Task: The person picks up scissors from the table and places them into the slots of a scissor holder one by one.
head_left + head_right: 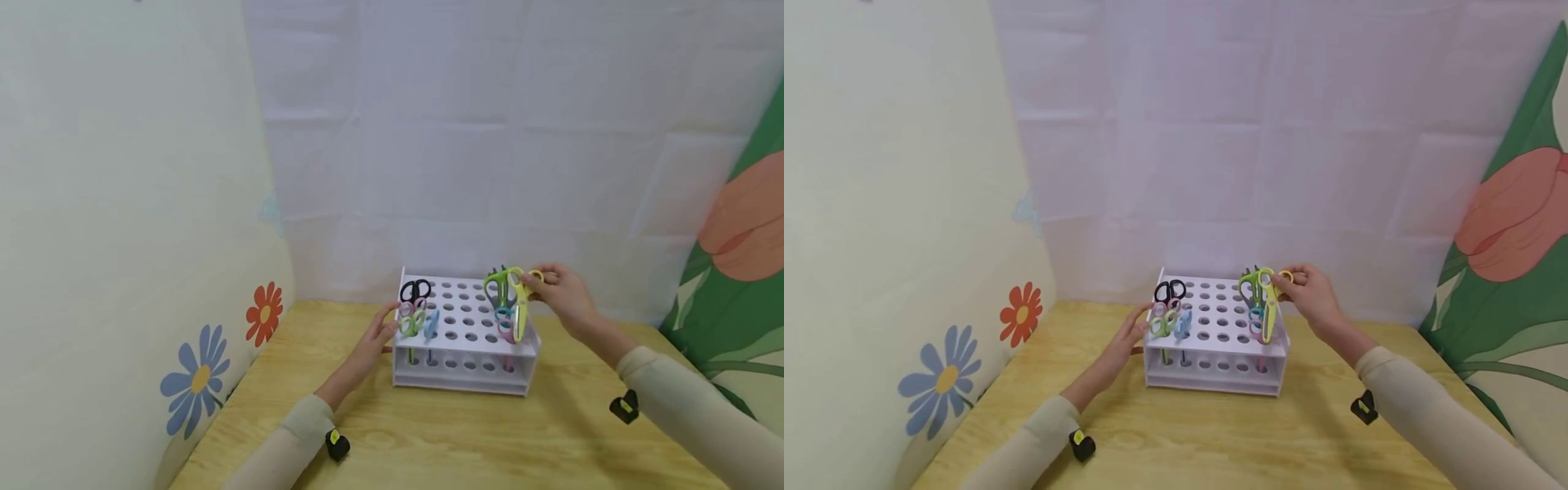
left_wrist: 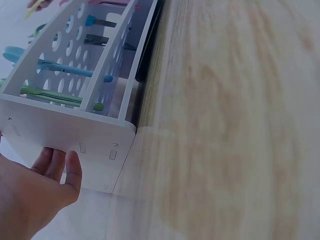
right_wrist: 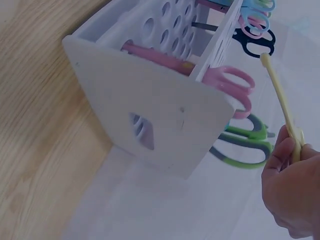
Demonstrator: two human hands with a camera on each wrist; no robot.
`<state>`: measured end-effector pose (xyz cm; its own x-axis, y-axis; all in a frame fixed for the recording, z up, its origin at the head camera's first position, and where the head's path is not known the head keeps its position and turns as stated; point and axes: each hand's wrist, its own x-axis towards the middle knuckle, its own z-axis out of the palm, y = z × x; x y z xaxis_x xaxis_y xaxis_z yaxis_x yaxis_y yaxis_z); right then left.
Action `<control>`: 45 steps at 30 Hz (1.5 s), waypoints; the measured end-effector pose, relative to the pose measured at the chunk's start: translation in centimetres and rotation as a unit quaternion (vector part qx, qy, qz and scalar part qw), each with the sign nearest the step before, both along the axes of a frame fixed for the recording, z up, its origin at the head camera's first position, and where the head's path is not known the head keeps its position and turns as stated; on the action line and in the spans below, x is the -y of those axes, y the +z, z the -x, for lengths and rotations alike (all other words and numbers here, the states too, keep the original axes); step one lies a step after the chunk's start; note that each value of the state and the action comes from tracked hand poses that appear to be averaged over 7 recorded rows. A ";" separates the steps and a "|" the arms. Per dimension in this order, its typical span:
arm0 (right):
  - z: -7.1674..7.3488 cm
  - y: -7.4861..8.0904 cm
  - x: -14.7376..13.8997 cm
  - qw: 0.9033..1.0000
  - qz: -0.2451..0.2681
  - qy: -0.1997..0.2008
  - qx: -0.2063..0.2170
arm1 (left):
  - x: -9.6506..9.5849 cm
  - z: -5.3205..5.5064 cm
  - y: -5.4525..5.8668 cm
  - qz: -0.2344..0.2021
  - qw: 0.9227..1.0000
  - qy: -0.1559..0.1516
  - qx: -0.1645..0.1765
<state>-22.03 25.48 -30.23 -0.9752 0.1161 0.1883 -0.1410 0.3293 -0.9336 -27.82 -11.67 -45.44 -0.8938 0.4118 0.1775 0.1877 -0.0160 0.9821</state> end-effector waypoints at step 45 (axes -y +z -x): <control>3.5 -3.6 6.7 0.987 -0.158 0.033 -0.022 | 0.1 0.4 0.6 0.035 0.999 -0.016 0.012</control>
